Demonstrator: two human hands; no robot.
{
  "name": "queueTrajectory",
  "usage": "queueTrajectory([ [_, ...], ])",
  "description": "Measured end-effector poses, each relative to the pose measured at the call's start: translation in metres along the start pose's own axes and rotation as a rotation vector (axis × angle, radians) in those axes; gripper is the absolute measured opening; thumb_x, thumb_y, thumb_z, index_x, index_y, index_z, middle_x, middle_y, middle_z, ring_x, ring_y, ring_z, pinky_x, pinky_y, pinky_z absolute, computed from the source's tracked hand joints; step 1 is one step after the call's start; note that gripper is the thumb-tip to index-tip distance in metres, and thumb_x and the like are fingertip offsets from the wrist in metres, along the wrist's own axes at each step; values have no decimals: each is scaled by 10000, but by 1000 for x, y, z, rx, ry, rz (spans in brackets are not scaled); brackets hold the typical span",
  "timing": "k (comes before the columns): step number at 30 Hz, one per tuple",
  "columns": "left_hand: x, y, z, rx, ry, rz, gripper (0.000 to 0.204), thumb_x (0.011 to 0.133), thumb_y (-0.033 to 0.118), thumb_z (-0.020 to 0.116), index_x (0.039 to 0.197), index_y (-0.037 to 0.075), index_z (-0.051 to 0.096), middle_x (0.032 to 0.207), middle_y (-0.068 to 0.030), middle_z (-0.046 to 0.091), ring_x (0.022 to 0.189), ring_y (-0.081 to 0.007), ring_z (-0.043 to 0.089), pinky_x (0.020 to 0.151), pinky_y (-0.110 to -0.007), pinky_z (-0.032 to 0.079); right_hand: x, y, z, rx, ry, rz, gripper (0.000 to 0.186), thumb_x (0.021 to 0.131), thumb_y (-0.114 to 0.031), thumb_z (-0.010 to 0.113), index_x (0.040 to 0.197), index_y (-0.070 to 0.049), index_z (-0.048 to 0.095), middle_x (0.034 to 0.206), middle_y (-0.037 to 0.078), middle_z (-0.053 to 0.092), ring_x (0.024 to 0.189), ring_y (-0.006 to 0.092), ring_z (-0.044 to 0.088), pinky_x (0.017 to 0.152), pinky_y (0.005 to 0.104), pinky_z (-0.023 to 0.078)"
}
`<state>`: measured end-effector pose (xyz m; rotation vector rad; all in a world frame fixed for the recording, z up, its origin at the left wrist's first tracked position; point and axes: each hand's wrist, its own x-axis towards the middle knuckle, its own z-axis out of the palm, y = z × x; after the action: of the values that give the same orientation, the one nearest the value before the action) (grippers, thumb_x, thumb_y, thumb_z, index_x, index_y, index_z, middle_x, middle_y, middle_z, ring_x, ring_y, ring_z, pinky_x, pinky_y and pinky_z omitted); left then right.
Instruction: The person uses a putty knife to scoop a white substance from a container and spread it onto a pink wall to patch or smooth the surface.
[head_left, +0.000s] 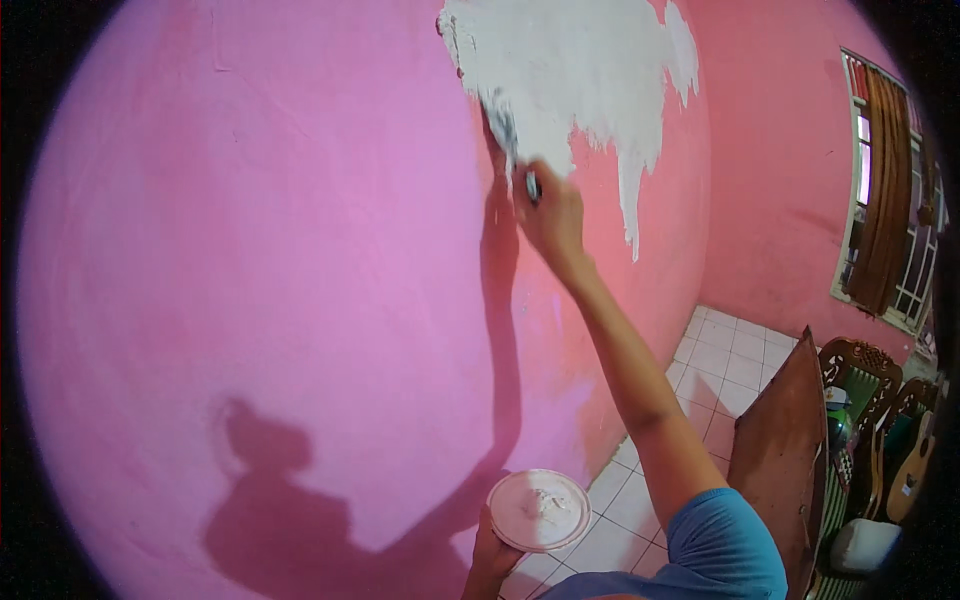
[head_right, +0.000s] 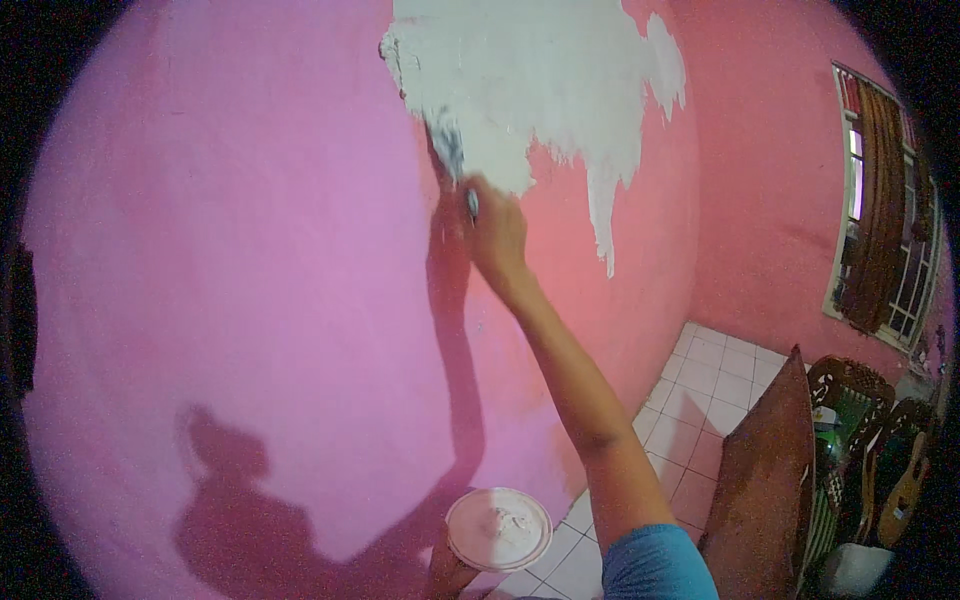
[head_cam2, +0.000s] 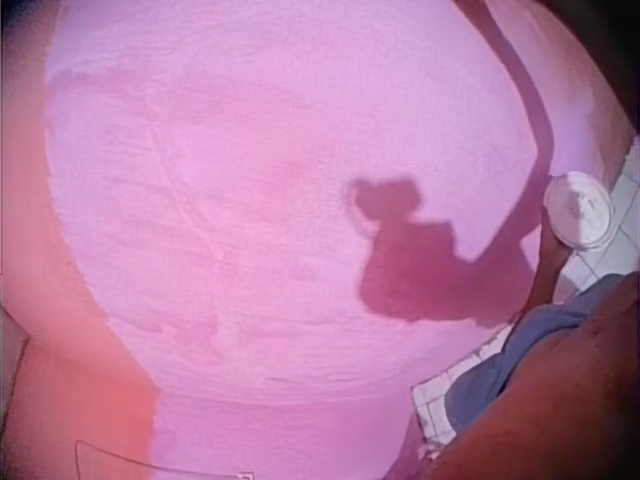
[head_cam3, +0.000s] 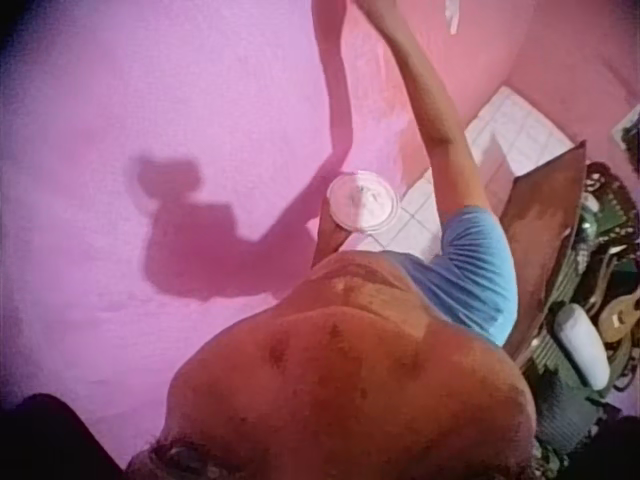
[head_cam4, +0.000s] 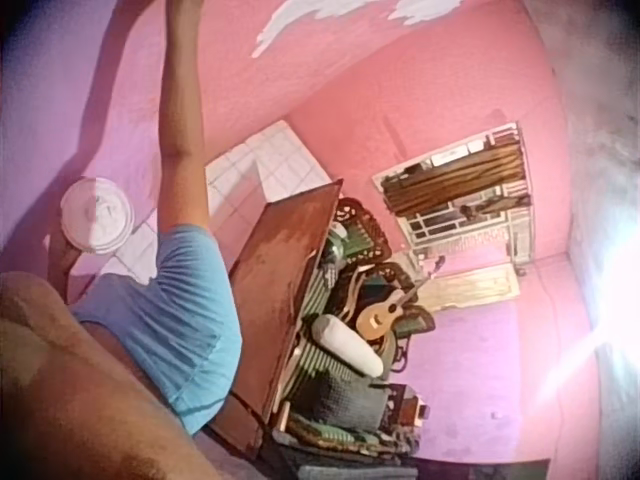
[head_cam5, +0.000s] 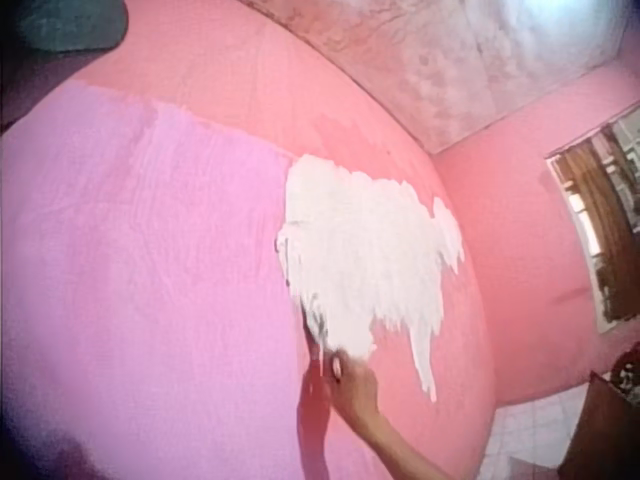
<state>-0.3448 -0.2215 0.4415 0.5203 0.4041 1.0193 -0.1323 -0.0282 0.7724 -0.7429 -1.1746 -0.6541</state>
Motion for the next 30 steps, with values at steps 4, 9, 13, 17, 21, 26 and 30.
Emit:
queueTrajectory([
  [4,4,-10,-17,117,-61,-12,685,969,558,236,1436,59,277,1445,-167,354,1325,-348,354,1103,-523,286,-73,-4,-45,55,-69,51,93,856,-129,635,853,-53,581,564,150,507,446,279,508,449,371,381],
  [9,5,-17,-35,-124,-48,-168,682,971,558,212,1431,61,292,1445,-170,355,1320,-350,361,1097,-524,291,-17,-15,-55,-25,-72,104,94,848,-166,639,868,-82,602,561,121,542,483,267,555,473,378,408],
  [13,6,-15,-31,-145,-34,-138,660,979,538,221,1429,62,295,1444,-171,356,1319,-343,367,1098,-520,290,91,-13,4,-14,45,-2,121,832,-196,633,867,-81,616,620,174,592,595,359,600,539,425,442],
  [17,-2,-11,-42,181,-73,40,643,983,523,246,1431,63,290,1436,-171,366,1321,-334,365,1101,-508,291,106,3,35,-52,42,-79,169,839,-231,648,849,-65,621,526,131,516,447,266,500,454,380,372],
  [21,3,7,-50,-70,17,-31,651,984,526,240,1435,57,277,1432,-174,368,1319,-334,366,1094,-505,305,23,-25,35,-26,-5,-81,134,854,-194,618,809,-73,580,550,161,521,476,331,515,462,413,389],
  [26,-7,11,-29,126,-131,-27,677,973,550,241,1440,60,267,1440,-173,356,1318,-340,367,1092,-512,305,-55,-35,-26,55,-55,-17,73,849,-123,640,847,-69,590,529,125,490,436,274,506,442,372,385],
  [30,-27,-2,-28,-78,-77,-112,686,967,562,226,1440,67,275,1444,-177,350,1323,-345,359,1097,-517,295,-8,-57,-54,-58,-122,100,109,857,-181,630,845,-80,591,528,149,505,493,344,543,472,410,410],
])
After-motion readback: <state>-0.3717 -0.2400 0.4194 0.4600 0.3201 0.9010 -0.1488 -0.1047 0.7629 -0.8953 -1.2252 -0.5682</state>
